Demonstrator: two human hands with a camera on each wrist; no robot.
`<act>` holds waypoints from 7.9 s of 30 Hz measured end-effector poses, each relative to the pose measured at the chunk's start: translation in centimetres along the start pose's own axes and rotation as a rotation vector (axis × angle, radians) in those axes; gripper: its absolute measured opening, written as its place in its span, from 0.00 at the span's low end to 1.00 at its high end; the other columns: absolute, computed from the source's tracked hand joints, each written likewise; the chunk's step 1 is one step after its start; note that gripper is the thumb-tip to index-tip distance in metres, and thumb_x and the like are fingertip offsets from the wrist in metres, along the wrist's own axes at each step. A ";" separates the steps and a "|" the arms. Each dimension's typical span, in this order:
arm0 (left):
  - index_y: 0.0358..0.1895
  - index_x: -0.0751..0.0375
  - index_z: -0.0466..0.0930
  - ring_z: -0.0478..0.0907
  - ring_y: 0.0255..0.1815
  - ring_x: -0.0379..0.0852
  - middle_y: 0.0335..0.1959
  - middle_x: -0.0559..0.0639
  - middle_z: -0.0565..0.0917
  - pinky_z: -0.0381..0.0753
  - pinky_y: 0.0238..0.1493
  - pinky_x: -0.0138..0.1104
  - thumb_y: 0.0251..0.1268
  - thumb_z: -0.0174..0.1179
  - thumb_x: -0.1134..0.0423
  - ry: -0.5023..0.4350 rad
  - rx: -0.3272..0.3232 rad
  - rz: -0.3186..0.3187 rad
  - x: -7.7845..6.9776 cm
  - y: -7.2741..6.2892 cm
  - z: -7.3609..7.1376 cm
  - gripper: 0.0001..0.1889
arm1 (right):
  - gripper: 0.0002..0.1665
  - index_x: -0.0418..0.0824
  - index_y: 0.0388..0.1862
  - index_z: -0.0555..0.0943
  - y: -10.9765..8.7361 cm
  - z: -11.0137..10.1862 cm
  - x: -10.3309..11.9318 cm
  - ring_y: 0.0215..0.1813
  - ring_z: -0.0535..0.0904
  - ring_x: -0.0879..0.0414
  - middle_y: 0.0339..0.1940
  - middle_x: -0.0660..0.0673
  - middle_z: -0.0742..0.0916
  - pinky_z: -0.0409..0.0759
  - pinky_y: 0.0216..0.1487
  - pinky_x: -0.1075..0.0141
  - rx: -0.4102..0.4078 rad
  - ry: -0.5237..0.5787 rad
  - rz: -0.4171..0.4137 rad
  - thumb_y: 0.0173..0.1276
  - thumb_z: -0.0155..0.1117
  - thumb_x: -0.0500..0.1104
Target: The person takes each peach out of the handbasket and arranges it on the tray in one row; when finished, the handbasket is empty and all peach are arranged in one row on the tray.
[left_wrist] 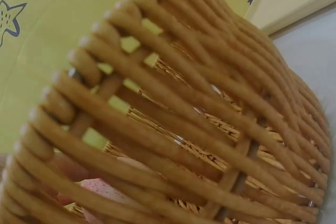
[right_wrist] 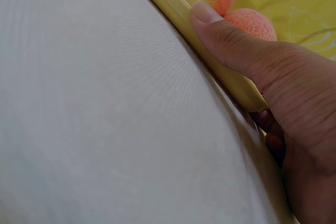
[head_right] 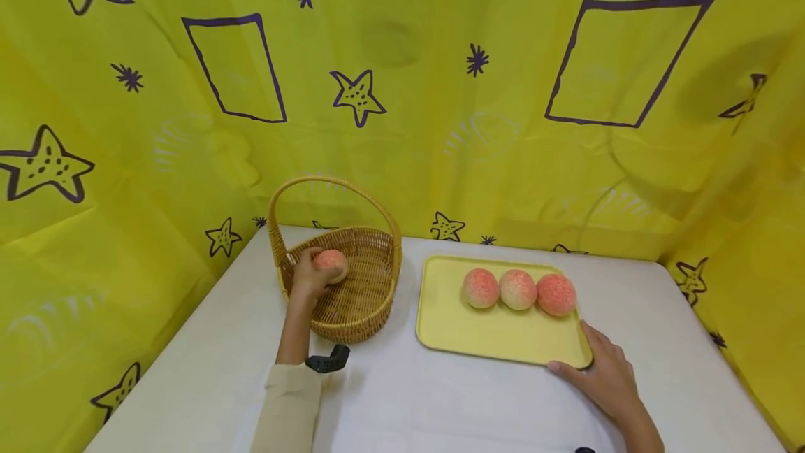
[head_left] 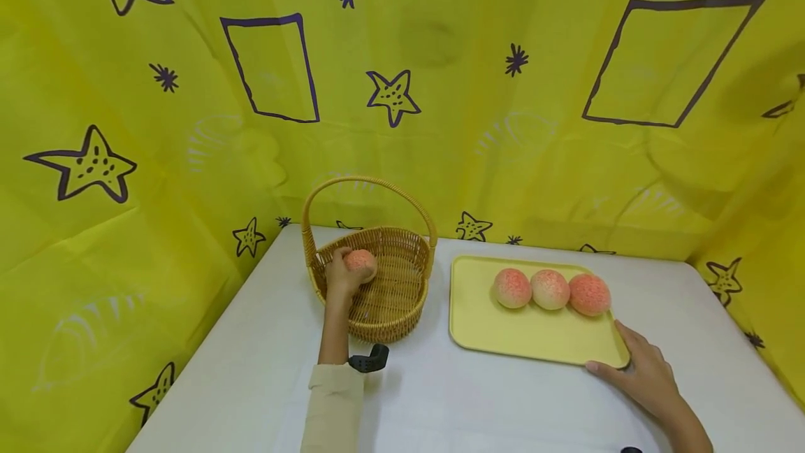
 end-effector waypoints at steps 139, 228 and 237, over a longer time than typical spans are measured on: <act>0.73 0.38 0.55 0.73 0.61 0.53 0.71 0.52 0.62 0.78 0.58 0.41 0.63 0.65 0.67 -0.143 0.897 0.412 -7.8 -10.6 10.7 0.40 | 0.63 0.33 0.78 0.43 -0.4 0.1 -0.2 0.64 0.57 0.21 0.70 0.19 0.59 0.56 0.55 0.26 -0.010 0.008 0.008 0.62 0.64 0.66; 0.72 0.57 0.56 0.78 0.53 0.60 0.65 0.66 0.66 0.86 0.33 0.37 0.46 0.77 0.65 -0.064 0.364 0.169 -0.9 -6.4 21.4 0.49 | 0.62 0.34 0.79 0.46 -0.5 -0.1 -0.2 0.65 0.57 0.23 0.71 0.21 0.60 0.56 0.56 0.30 -0.037 0.035 -0.001 0.61 0.66 0.65; 0.73 0.60 0.56 0.72 0.63 0.61 0.67 0.64 0.66 0.81 0.54 0.42 0.50 0.75 0.54 0.053 0.318 0.270 -1.3 -6.8 19.9 0.49 | 0.61 0.36 0.79 0.45 -0.3 -0.2 0.2 0.65 0.57 0.23 0.71 0.21 0.61 0.56 0.54 0.31 -0.038 0.049 -0.025 0.63 0.65 0.63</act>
Point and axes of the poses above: each hand's wrist, its own y-axis towards the middle knuckle, its own z-axis out of the palm, x = y × z, the point moved 9 cm from there along y, towards the middle knuckle
